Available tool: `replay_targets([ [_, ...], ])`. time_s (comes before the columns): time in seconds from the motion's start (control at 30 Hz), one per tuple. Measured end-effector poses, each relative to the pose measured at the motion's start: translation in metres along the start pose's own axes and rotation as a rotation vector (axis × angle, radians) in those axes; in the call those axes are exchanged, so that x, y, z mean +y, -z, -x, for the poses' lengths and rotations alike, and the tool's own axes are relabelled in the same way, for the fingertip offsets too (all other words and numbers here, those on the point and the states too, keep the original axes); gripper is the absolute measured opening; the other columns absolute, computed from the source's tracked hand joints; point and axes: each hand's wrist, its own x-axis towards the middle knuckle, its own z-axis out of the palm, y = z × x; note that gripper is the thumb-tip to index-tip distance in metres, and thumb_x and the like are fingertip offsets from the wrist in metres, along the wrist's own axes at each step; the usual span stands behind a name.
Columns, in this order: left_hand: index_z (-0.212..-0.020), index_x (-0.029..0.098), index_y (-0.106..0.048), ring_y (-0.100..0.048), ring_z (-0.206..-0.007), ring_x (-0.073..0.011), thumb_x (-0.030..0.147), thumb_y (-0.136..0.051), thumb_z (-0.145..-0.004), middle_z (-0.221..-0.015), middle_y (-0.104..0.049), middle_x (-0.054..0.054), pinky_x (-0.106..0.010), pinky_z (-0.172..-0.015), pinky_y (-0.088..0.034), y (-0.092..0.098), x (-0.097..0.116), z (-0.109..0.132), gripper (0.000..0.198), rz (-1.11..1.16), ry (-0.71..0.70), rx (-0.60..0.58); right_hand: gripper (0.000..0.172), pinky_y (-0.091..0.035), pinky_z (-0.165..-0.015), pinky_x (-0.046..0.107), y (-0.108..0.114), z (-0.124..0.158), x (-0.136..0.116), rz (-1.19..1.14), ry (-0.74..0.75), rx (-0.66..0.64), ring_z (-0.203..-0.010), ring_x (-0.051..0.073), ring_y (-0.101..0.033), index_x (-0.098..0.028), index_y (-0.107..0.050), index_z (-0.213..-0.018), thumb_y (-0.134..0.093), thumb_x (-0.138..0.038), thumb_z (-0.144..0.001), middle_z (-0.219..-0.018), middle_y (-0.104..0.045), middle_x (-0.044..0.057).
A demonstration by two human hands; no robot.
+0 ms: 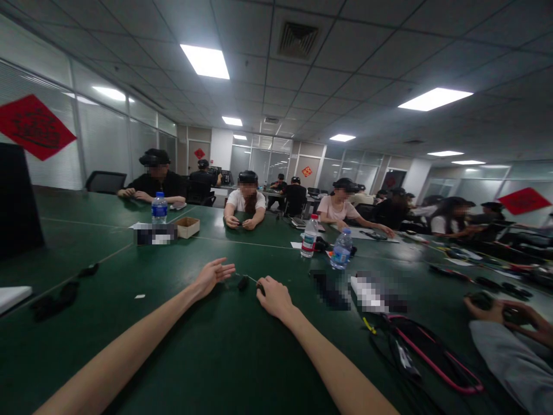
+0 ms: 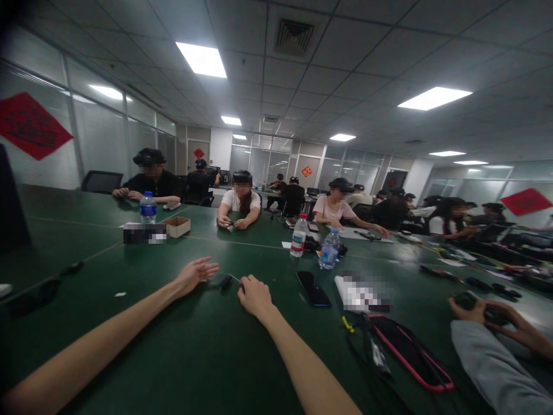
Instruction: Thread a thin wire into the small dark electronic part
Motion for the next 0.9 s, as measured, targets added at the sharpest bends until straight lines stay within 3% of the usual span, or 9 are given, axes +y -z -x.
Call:
replay_targets([
  [0.2,-0.138,0.014,-0.024,-0.063,-0.1,-0.0231,0.013,-0.042,-0.084,-0.123,-0.054,-0.022,-0.037,-0.084,-0.05,-0.003,0.007,0.008,0.057,0.023,0.011,-0.032,0.029,-0.044,-0.075,0.029,0.004,0.001,-0.003,-0.007,-0.042,-0.04,-0.091,0.018,-0.058,-0.026,-0.058,-0.111,-0.043,-0.039,-0.09,-0.109,-0.057,0.005],
  [0.37,-0.138,0.021,-0.025,-0.062,-0.101,-0.0253,0.036,-0.042,-0.087,-0.126,-0.053,-0.019,-0.038,-0.08,-0.051,-0.005,0.016,0.015,0.056,0.048,0.066,-0.079,0.027,-0.045,-0.071,0.027,0.004,0.001,-0.002,-0.002,-0.006,-0.017,-0.088,0.017,-0.058,-0.026,-0.059,-0.107,-0.041,-0.038,-0.09,-0.106,-0.057,0.005],
  [0.5,-0.138,0.02,-0.026,-0.061,-0.102,-0.0258,0.042,-0.042,-0.087,-0.128,-0.051,-0.019,-0.04,-0.08,-0.051,-0.005,0.017,0.016,0.057,0.044,0.068,-0.084,0.027,-0.045,-0.071,0.027,0.004,0.001,-0.001,-0.004,0.001,-0.02,-0.088,0.016,-0.059,-0.026,-0.059,-0.107,-0.042,-0.039,-0.09,-0.106,-0.057,0.004],
  [0.73,-0.137,0.02,-0.024,-0.063,-0.099,-0.0238,0.015,-0.05,-0.08,-0.127,-0.052,-0.02,-0.036,-0.075,-0.053,-0.002,0.009,0.01,0.063,-0.007,0.031,-0.056,0.027,-0.044,-0.069,0.026,0.003,0.001,0.0,0.002,0.015,0.002,-0.085,0.016,-0.058,-0.025,-0.059,-0.105,-0.041,-0.039,-0.09,-0.104,-0.057,0.004],
  [0.9,-0.137,0.019,-0.025,-0.064,-0.097,-0.0233,0.012,-0.046,-0.078,-0.123,-0.055,-0.02,-0.036,-0.072,-0.055,0.0,0.005,0.006,0.063,-0.028,0.008,-0.053,0.027,-0.044,-0.071,0.026,0.002,0.001,-0.002,0.026,-0.018,-0.011,-0.086,0.015,-0.059,-0.025,-0.059,-0.106,-0.041,-0.037,-0.09,-0.106,-0.057,0.005],
])
